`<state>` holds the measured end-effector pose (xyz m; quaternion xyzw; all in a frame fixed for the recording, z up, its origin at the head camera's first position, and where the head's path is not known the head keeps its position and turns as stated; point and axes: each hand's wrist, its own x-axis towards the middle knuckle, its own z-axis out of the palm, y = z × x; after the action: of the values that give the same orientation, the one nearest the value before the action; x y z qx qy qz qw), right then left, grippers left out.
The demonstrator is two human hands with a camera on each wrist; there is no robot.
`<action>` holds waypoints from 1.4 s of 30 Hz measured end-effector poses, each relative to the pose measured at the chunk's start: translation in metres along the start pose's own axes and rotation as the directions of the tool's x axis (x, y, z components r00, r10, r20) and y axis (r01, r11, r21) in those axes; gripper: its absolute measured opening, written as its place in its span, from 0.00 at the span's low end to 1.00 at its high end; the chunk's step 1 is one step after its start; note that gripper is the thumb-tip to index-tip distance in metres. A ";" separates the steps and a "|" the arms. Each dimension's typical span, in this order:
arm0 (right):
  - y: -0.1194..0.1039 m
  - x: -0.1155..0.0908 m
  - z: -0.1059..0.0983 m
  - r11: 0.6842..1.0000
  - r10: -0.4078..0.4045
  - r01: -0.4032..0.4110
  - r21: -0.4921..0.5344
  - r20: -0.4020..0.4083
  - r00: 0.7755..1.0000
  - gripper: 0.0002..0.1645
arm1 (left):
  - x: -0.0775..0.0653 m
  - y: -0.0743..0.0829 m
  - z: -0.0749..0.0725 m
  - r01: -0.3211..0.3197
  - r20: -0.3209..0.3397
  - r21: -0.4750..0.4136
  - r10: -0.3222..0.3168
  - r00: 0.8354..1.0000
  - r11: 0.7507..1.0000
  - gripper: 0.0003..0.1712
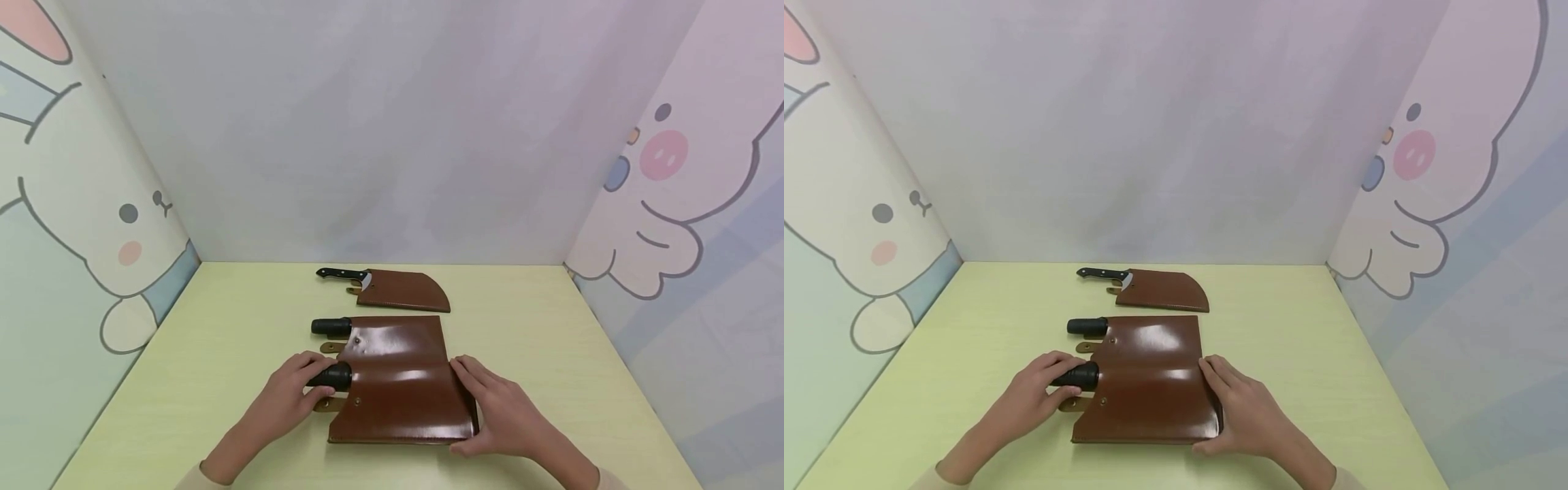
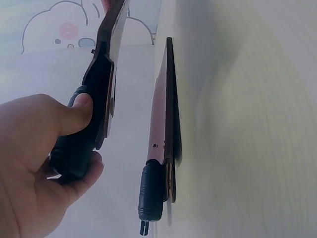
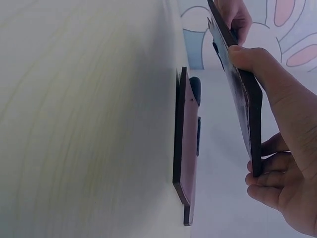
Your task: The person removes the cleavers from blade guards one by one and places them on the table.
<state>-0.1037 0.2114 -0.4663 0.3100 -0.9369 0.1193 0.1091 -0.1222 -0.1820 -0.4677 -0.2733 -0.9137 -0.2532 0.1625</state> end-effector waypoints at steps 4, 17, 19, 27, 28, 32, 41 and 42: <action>0.000 0.000 -0.001 1.000 -0.003 0.003 0.008 -0.003 1.000 0.75 | 0.000 0.000 0.000 -0.008 -0.009 0.002 0.008 1.000 1.000 0.24; 0.004 -0.001 -0.001 1.000 -0.005 0.005 0.023 -0.012 1.000 0.75 | -0.001 0.005 -0.004 0.018 -0.018 -0.014 -0.019 1.000 1.000 0.24; 0.004 -0.001 -0.001 1.000 -0.004 0.004 0.025 -0.009 1.000 0.75 | -0.002 0.005 -0.004 0.024 -0.018 -0.020 -0.025 1.000 1.000 0.25; 0.005 -0.004 -0.003 1.000 0.005 -0.006 0.018 0.015 1.000 0.74 | -0.003 0.004 -0.006 0.021 -0.008 -0.036 -0.021 1.000 0.999 0.24; 0.005 -0.004 -0.003 1.000 0.005 -0.006 0.015 0.011 1.000 0.74 | -0.003 0.003 -0.007 0.028 -0.007 -0.036 -0.028 1.000 0.999 0.23; 0.009 -0.005 -0.004 1.000 0.015 -0.015 0.013 0.003 1.000 0.74 | -0.003 -0.002 -0.008 0.060 0.006 -0.032 -0.059 0.998 0.998 0.23; 0.011 -0.010 -0.001 1.000 0.001 -0.001 -0.001 -0.021 1.000 0.74 | -0.010 -0.008 -0.004 -0.008 -0.037 -0.029 0.007 0.999 1.000 0.23; 0.011 -0.010 -0.001 1.000 0.001 -0.001 -0.003 -0.024 1.000 0.74 | -0.010 -0.008 -0.003 -0.018 -0.045 -0.029 0.017 0.999 0.999 0.23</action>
<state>-0.1020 0.2258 -0.4694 0.3082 -0.9358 0.1218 0.1206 -0.1187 -0.1937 -0.4727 -0.2778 -0.9036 -0.2712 0.1811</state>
